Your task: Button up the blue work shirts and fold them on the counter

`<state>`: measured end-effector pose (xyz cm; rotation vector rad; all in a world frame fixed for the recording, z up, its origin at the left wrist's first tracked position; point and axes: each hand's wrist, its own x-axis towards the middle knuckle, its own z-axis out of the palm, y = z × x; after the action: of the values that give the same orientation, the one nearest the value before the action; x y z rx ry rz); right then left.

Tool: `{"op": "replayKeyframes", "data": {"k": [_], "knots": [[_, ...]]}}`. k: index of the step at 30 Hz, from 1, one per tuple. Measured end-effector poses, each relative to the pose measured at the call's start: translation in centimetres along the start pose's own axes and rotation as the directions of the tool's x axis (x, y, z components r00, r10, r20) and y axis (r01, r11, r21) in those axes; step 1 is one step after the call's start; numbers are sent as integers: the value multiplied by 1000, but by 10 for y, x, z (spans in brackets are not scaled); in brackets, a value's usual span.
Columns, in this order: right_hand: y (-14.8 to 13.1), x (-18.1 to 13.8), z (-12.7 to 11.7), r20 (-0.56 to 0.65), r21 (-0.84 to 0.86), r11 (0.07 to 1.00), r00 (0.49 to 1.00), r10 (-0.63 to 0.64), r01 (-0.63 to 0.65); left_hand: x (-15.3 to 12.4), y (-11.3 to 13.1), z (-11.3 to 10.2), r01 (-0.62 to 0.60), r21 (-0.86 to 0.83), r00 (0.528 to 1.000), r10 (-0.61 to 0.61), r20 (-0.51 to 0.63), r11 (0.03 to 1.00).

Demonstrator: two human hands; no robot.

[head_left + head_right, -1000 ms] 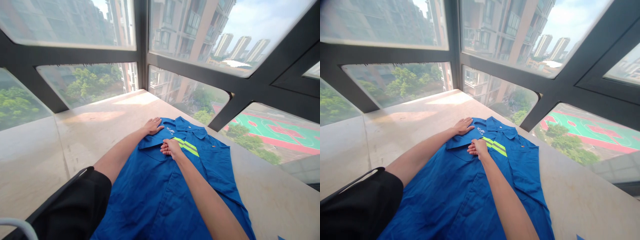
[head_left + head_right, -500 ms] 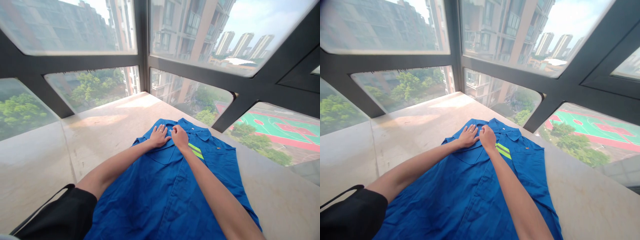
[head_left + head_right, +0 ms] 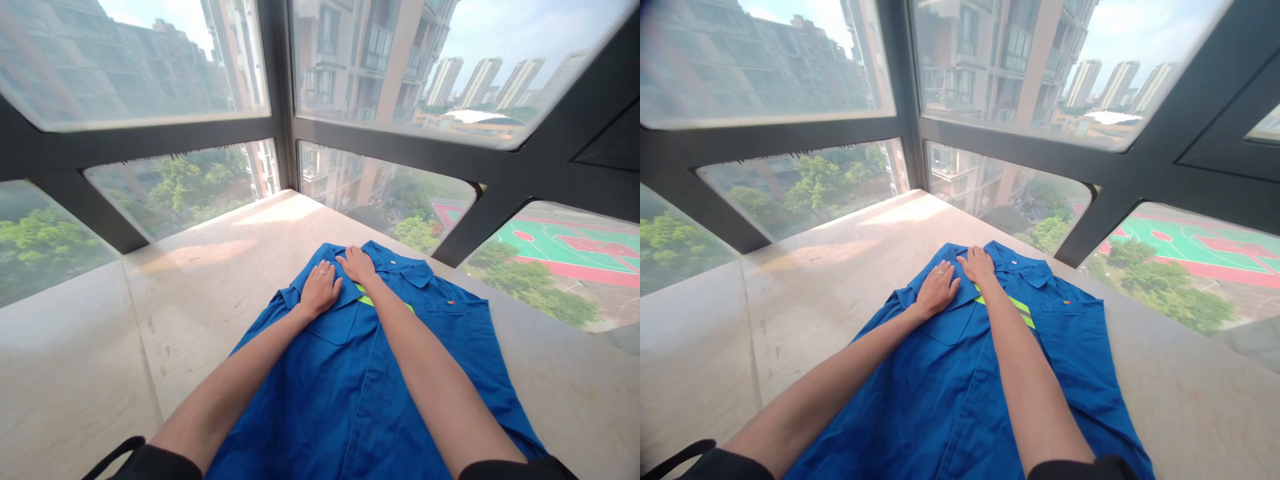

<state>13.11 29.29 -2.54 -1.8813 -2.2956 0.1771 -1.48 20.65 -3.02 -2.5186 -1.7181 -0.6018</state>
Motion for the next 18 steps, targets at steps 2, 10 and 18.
{"op": "replayKeyframes", "data": {"k": [2, 10, 18], "knots": [[0, 8, -3, 33, 0, 999, 999, 34, -35, 0, 0, 1, 10, 11, 1000, -10, 7, 1000], [2, 27, -8, 156, 0, 990, 978, 137, -139, -1, 2, -2, 38, 24, 997, -40, 62, 999], [12, 32, 3, 113, 4, 987, 981, 157, -158, 0, 0, 0, 43, 13, 995, -44, 90, 999]]}}
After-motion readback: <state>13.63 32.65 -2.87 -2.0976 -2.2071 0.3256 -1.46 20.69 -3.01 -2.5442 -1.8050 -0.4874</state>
